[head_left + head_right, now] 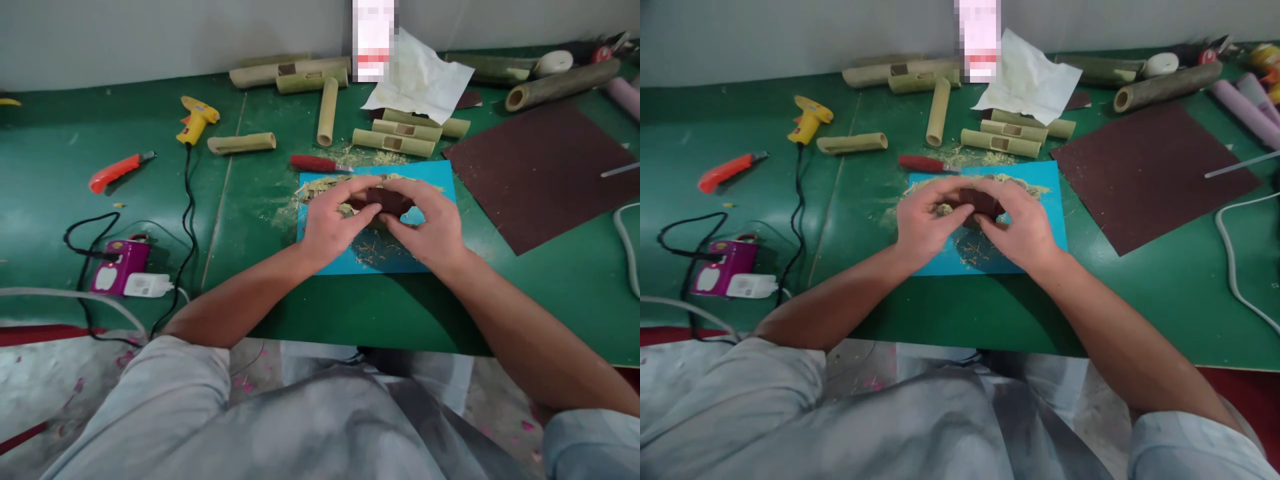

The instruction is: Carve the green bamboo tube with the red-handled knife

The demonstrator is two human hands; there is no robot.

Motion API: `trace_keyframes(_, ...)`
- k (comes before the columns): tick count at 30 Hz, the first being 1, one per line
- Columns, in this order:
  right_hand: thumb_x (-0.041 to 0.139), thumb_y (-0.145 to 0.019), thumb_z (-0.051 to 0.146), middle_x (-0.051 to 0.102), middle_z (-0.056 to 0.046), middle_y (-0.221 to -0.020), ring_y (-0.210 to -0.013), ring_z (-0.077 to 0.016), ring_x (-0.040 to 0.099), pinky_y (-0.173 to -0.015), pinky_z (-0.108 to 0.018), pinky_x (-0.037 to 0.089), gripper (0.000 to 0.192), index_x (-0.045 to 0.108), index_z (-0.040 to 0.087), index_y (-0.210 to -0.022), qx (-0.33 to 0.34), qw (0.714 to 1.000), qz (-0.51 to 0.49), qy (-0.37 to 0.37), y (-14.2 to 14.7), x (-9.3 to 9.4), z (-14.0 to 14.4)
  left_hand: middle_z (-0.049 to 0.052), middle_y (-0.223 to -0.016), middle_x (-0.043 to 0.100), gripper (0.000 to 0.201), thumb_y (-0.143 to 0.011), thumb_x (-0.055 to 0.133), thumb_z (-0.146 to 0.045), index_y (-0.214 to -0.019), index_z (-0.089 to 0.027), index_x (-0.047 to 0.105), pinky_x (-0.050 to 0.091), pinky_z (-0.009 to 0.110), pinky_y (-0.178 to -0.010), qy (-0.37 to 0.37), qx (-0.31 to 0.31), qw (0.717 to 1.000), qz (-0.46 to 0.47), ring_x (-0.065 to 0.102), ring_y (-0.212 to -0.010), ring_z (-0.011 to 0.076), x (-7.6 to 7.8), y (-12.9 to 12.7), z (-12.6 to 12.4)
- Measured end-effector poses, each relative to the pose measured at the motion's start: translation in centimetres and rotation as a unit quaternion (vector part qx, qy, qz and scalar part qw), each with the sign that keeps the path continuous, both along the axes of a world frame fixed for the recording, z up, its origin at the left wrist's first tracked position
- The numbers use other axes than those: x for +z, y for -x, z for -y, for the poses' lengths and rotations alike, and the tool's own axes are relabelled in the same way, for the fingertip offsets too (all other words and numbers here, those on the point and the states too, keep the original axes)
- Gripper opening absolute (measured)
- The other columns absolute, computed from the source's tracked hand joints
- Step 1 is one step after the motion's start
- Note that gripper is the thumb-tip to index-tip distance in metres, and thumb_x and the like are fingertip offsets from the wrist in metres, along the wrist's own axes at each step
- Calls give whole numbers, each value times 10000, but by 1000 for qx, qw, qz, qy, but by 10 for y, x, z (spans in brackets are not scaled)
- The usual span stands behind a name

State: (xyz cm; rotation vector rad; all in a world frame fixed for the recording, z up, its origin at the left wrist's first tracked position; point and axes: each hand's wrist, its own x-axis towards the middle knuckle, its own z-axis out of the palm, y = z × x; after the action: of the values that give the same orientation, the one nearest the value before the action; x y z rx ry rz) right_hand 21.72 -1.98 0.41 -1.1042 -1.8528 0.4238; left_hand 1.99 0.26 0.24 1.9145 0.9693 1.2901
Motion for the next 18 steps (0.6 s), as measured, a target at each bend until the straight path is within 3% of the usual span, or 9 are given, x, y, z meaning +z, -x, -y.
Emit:
trace_keyframes(4, 689, -910, 197, 825, -39, -1095, -941, -225, 766, -829, -396, 634, 331, 746, 264, -1230, -7, 999, 1, -48, 0, -2, 0, 16, -1055, 848, 273, -919, 762, -192, -1189, -213, 792, 659, 292, -879, -40, 26, 997, -62, 799, -904, 162, 2, 3, 0)
trace_keyframes(9, 699, -924, 201, 782, -14, -903, -853, -199, 728, -757, -359, 609, 170, 770, 258, -1068, -10, 998, -18, -56, -3, -3, 0, 22, -978, 814, 191, -976, 753, -273, -1155, -216, 786, 621, 317, -864, -140, 3, 984, -114, 764, -896, 171, 4, 9, -2)
trace_keyframes(14, 734, -909, 220, 754, -17, -895, -835, -188, 704, -735, -342, 595, 48, 765, 256, -912, -1, 999, -28, -38, -2, -4, -1, 20, -1002, 808, 103, -988, 763, -287, -1055, -216, 791, 598, 291, -849, -191, -2, 974, -120, 755, -917, 154, 3, 10, -5)
trace_keyframes(18, 726, -919, 237, 764, -23, -905, -858, -193, 702, -751, -348, 592, 61, 771, 247, -959, 8, 999, -36, -26, -2, -1, 1, 10, -947, 798, 71, -995, 747, -272, -1004, -211, 783, 586, 285, -811, -191, 3, 975, -116, 743, -873, 146, 1, 10, -6)
